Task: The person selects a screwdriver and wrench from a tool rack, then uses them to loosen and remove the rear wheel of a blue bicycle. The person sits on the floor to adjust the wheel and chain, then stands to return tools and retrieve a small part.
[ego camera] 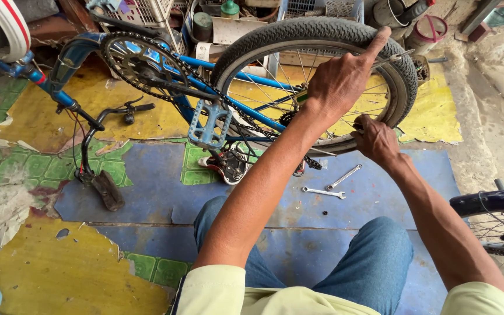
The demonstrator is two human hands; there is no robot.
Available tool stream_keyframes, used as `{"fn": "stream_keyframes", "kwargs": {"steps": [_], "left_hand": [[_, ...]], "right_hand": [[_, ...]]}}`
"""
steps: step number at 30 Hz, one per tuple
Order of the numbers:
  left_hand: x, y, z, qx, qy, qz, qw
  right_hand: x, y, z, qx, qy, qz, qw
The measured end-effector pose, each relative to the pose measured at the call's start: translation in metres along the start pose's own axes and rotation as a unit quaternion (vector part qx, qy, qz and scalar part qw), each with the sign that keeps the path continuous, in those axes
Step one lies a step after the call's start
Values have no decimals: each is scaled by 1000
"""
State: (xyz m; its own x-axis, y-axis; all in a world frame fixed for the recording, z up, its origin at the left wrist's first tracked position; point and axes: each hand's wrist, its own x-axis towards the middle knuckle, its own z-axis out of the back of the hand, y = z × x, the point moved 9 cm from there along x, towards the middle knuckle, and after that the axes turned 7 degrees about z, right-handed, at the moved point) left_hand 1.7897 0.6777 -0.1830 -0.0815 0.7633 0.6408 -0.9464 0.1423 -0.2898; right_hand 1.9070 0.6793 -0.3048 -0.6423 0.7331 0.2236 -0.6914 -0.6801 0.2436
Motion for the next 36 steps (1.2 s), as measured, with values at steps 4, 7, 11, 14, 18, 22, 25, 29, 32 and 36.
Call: {"fn": "stream_keyframes", "kwargs": {"steps": [4, 7, 11, 14, 18, 22, 25, 29, 32, 36], "left_hand": [[0, 1, -8, -12, 25, 8, 1000], [-1, 4, -15, -31, 35, 10, 999], [0, 9, -25, -13, 48, 0, 999], [3, 11, -19, -58, -9, -13, 998], [2, 12, -25, -107, 26, -12, 994], [3, 14, -40, -82, 92, 20, 992], [8, 12, -31, -58, 24, -1, 998], [10, 12, -26, -45, -13, -25, 999], [9, 14, -26, -64, 3, -15, 998], [9, 11, -14, -36, -39, -21, 998]], "right_hand": [[-2, -2, -3, -3, -9, -25, 1000], [0, -3, -7, -2, -22, -9, 1000], [-1, 3, -9, 23, -77, 89, 993], [3, -4, -24, -15, -60, 66, 996], [8, -16, -38, -38, -51, 32, 997], [7, -30, -47, -55, -20, 4, 998], [7, -36, -49, -71, -19, -19, 997], [7, -32, -45, -64, -47, -8, 997], [9, -22, -44, -78, -40, 31, 996], [15, -17, -43, -89, -30, 21, 995]]}}
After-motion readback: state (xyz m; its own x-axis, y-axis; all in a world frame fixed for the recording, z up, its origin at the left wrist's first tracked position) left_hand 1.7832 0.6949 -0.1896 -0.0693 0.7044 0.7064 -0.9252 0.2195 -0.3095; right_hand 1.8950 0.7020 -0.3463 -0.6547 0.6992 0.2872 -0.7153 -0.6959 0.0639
